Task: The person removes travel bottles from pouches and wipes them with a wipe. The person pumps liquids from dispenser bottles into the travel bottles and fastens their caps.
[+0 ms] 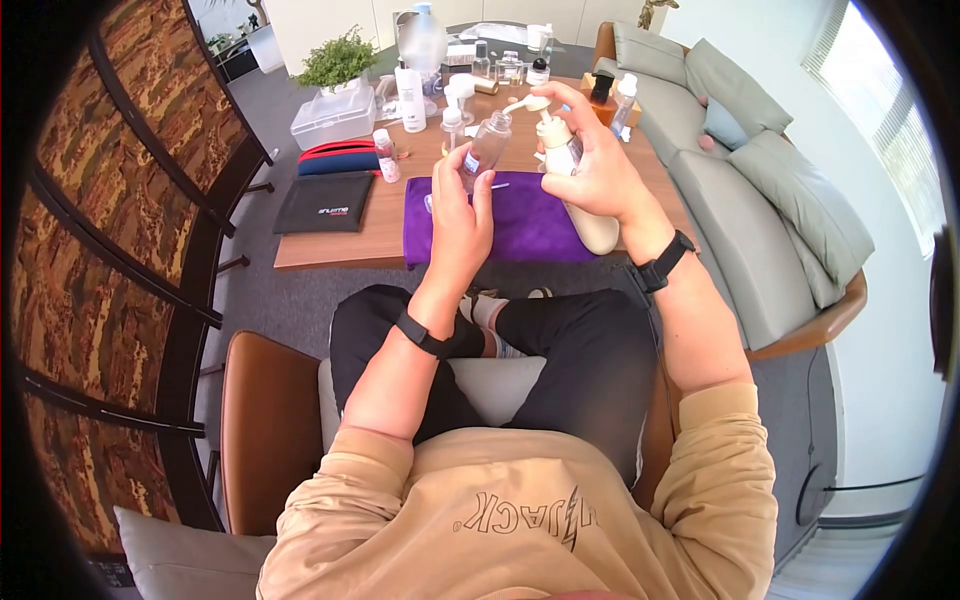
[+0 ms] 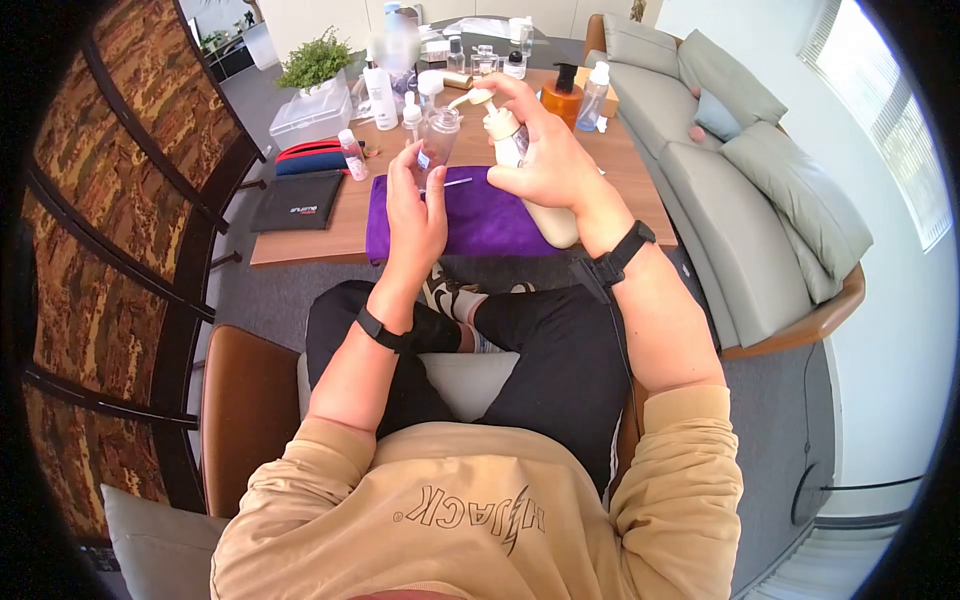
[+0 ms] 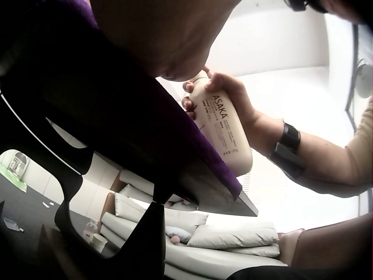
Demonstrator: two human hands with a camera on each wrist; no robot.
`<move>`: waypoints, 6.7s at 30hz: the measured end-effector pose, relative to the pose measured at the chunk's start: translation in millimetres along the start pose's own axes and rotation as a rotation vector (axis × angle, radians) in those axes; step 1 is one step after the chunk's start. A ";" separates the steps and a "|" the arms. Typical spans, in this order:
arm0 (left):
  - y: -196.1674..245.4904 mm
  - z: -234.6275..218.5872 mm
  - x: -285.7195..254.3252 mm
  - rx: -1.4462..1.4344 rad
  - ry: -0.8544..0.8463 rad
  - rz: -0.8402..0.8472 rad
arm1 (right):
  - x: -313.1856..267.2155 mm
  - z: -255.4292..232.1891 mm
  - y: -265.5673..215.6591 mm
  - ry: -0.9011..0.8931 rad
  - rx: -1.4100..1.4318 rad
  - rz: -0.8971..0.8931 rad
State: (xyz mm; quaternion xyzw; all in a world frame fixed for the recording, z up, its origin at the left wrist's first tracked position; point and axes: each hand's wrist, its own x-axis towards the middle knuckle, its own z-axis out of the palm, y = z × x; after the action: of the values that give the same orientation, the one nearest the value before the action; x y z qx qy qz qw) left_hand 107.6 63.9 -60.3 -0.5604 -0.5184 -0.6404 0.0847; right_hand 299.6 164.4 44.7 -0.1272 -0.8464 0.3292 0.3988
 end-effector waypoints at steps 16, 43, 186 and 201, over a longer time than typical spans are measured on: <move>1.8 0.3 -0.2 0.011 0.004 0.018 | -1.8 -0.2 -2.1 -0.020 -0.049 0.003; -13.7 5.8 -8.0 -0.080 0.106 -0.127 | 115.4 39.1 92.2 0.403 -0.294 -0.135; -5.9 -3.0 -0.9 -0.127 -0.049 -0.068 | 46.7 38.4 10.8 0.131 0.294 -0.005; -11.8 -3.5 -2.0 -0.197 0.230 -0.065 | 87.0 29.7 -32.7 -0.129 0.032 -0.005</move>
State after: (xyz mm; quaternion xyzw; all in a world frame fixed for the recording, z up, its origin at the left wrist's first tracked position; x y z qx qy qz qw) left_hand 97.9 65.6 -68.0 -0.4716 -0.4579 -0.7505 0.0674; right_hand 222.1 167.9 103.9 -0.0970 -0.8653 0.3493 0.3462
